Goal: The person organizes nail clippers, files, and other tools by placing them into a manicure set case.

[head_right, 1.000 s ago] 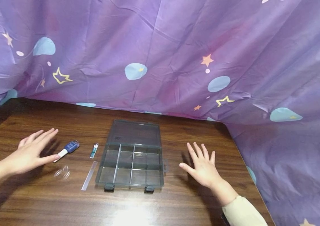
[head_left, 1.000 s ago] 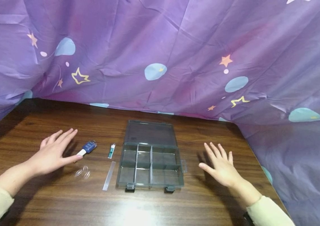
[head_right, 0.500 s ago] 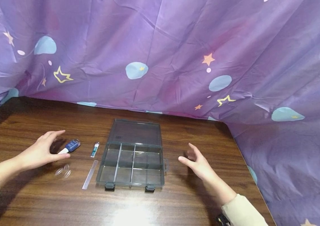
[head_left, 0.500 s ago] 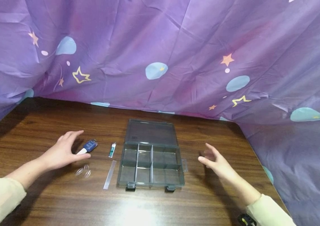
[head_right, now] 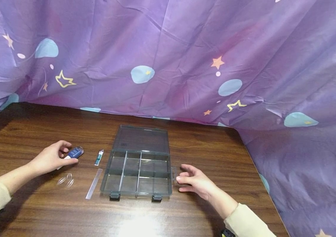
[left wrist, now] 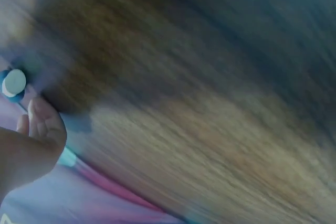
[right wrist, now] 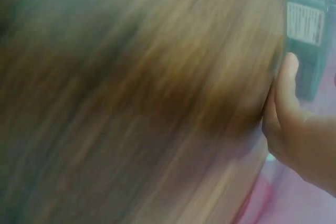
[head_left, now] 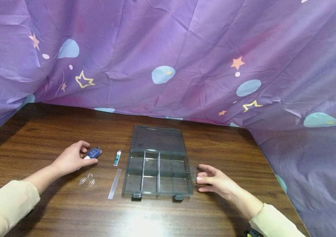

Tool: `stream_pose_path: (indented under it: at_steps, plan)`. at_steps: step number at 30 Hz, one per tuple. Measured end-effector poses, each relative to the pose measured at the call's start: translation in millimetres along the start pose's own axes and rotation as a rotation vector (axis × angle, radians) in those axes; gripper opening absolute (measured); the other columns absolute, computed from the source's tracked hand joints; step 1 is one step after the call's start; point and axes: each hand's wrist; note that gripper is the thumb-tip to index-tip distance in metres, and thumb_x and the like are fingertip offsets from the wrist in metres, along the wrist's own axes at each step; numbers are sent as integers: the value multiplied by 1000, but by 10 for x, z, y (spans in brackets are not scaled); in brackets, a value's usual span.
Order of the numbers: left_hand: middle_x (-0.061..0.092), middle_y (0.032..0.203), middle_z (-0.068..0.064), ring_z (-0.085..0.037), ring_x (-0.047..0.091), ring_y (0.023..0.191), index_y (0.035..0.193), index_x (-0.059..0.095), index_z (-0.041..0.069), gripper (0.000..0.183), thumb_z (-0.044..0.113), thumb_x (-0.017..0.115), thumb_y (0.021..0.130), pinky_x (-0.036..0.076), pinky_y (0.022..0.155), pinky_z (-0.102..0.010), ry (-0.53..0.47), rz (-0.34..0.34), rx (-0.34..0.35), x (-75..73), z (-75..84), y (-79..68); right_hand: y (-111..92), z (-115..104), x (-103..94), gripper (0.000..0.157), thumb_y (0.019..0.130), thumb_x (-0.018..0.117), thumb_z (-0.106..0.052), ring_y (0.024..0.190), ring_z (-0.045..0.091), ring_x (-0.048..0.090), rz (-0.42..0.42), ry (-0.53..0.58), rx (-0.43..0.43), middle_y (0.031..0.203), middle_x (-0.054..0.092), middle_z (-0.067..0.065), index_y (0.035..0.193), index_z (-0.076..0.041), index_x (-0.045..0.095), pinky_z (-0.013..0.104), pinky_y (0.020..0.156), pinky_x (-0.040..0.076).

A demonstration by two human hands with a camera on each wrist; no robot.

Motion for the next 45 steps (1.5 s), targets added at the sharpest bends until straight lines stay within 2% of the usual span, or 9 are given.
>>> stream_pose_path:
  at_steps: [5, 10, 15, 22, 29, 38, 45]
  plan:
    - [63, 88, -18, -16, 55, 72, 100, 56, -7, 46, 24, 75, 73, 42, 60, -22, -29, -1, -21, 10, -4, 21, 22, -24, 92, 85, 85, 65, -12, 88, 7, 55, -29, -11, 8, 106, 44, 5, 143, 9, 7, 29, 80, 56]
    - [63, 84, -15, -10, 53, 68, 96, 59, -5, 33, 17, 71, 75, 40, 57, -19, -44, -7, -21, 0, -7, 18, 40, -33, 136, 83, 84, 64, -9, 87, 8, 54, -50, -22, 2, 104, 45, 3, 143, 9, 8, 29, 79, 56]
    - [65, 85, -16, -10, 54, 68, 97, 60, -6, 32, 16, 70, 75, 41, 57, -18, -51, 9, -20, -10, 0, 5, 55, -40, 177, 78, 84, 59, -4, 83, 6, 55, -88, 5, -4, 99, 47, -1, 143, 10, 9, 27, 76, 56]
    - [66, 86, -19, -8, 55, 68, 97, 61, -9, 34, 16, 68, 75, 42, 57, -17, -61, 52, -30, -17, -36, -2, 76, -34, 212, 74, 84, 53, -1, 87, 8, 61, -165, 81, 2, 102, 58, -2, 142, 11, 8, 26, 79, 56]
    - [67, 85, -18, -3, 52, 66, 100, 62, -8, 36, 18, 69, 77, 42, 57, -16, -103, 69, -24, -48, -13, 3, 88, -22, 206, 72, 84, 53, 0, 87, 8, 61, -173, 97, 5, 99, 60, -3, 141, 12, 11, 26, 78, 56]
    - [66, 86, -14, -1, 52, 68, 103, 62, -4, 36, 20, 70, 78, 43, 58, -16, -163, 33, -18, -103, 98, 44, 111, -39, 213, 68, 81, 54, 1, 83, 5, 59, -154, 98, 26, 93, 59, -6, 138, 12, 18, 25, 76, 56]
    - [65, 85, -9, 2, 50, 67, 104, 63, -2, 36, 19, 71, 77, 45, 60, -16, -220, -4, 30, -106, 231, 44, 117, -44, 203, 67, 82, 53, 1, 83, 6, 60, -157, 105, 30, 94, 59, -6, 138, 12, 19, 24, 75, 56]
Point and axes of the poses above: each hand's wrist, its own y-axis towards the middle knuckle, its own x-axis out of the palm, z = x × y
